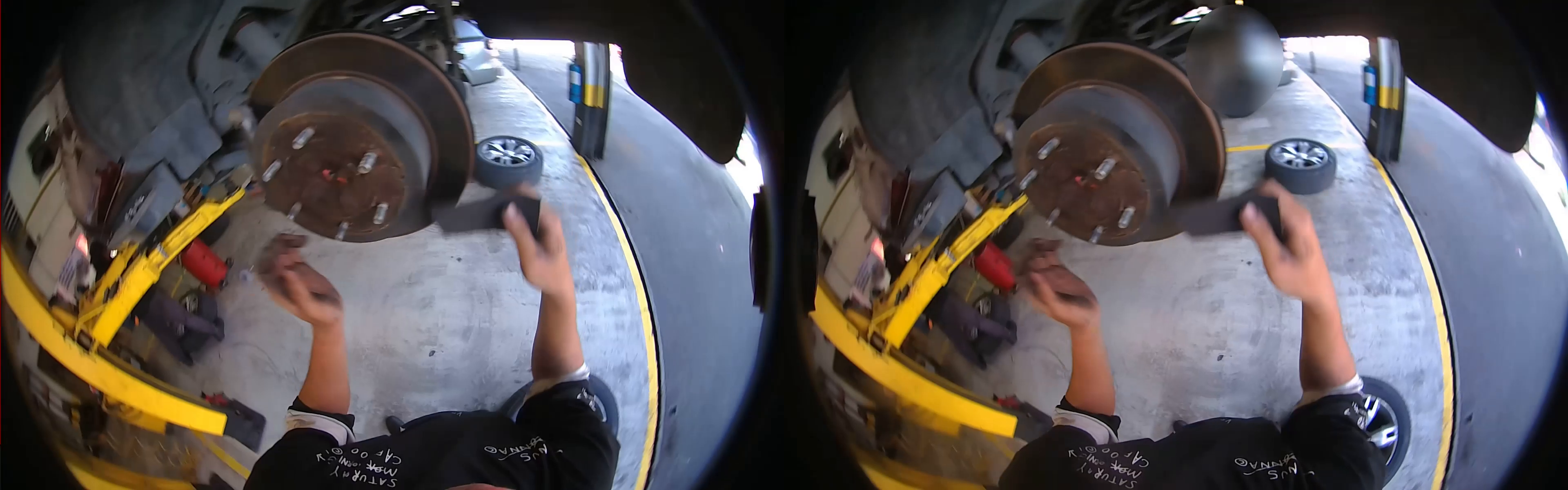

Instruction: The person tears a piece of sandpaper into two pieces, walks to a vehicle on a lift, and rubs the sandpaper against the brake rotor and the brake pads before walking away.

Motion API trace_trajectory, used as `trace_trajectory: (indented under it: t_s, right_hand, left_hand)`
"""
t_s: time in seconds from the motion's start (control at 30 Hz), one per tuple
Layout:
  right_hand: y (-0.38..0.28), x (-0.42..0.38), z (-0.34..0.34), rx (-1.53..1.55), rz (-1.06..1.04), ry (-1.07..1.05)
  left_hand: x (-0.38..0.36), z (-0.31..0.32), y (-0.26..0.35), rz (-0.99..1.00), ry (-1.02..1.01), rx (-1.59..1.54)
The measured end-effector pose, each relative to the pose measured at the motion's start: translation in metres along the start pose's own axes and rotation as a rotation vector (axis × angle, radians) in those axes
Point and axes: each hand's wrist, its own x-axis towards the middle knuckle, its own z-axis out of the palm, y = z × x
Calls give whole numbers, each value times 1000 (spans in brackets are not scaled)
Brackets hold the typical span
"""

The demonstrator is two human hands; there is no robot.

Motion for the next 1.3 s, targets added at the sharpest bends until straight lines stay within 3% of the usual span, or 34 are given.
trace_trajectory:
  t_s: [0.03, 0.07, 0.13, 0.2, 0.27, 0.3, 0.37, 0.43, 0.53, 0.67, 0.8, 0.87, 1.0, 1.1, 1.23, 1.3]
  right_hand:
    - [-2, -10, 8, 89, 57, -179]
    - [-3, -19, 16, 166, 117, -350]
    - [-6, -34, 43, 317, 143, -473]
    - [-13, -43, 71, 326, 169, -496]
    - [-20, -46, 87, 319, 192, -517]
    - [-24, -45, 93, 263, 199, -528]
    - [-34, -39, 104, 197, 204, -546]
    - [-46, -30, 118, 142, -98, -257]
    - [-57, -11, 121, 280, -68, -19]
    - [-85, 42, 166, 463, -361, 173]
    - [-89, 95, 216, 236, -495, 358]
    - [-98, 107, 236, 239, -378, 444]
    - [-93, 118, 248, 90, -363, 560]
    - [-87, 117, 244, 313, -255, 524]
    - [-90, 121, 249, 373, -299, 469]
    - [-86, 124, 244, 380, -348, 291]
  left_hand:
    - [-25, 12, 14, -88, -92, -38]
    - [-41, 20, 35, -319, -195, -111]
    - [-67, 28, 58, -658, -308, -283]
    - [-83, 24, 72, -738, -180, -301]
    - [-88, 11, 76, -981, -198, -177]
    - [-89, 18, 73, -890, -41, -141]
    - [-85, 8, 68, -810, 39, -89]
    - [-76, -18, 51, -602, 187, -31]
    - [11, -60, 26, -370, 377, -114]
    - [92, -96, -46, -292, 328, -32]
    - [127, -94, -109, -398, 155, -24]
    - [137, -85, -117, -535, 64, -259]
    - [146, -80, -127, -641, -23, -492]
    - [154, -84, -134, -963, -101, -745]
    - [154, -73, -165, -1017, -89, -1032]
    - [146, -70, -176, -1018, -59, -1077]
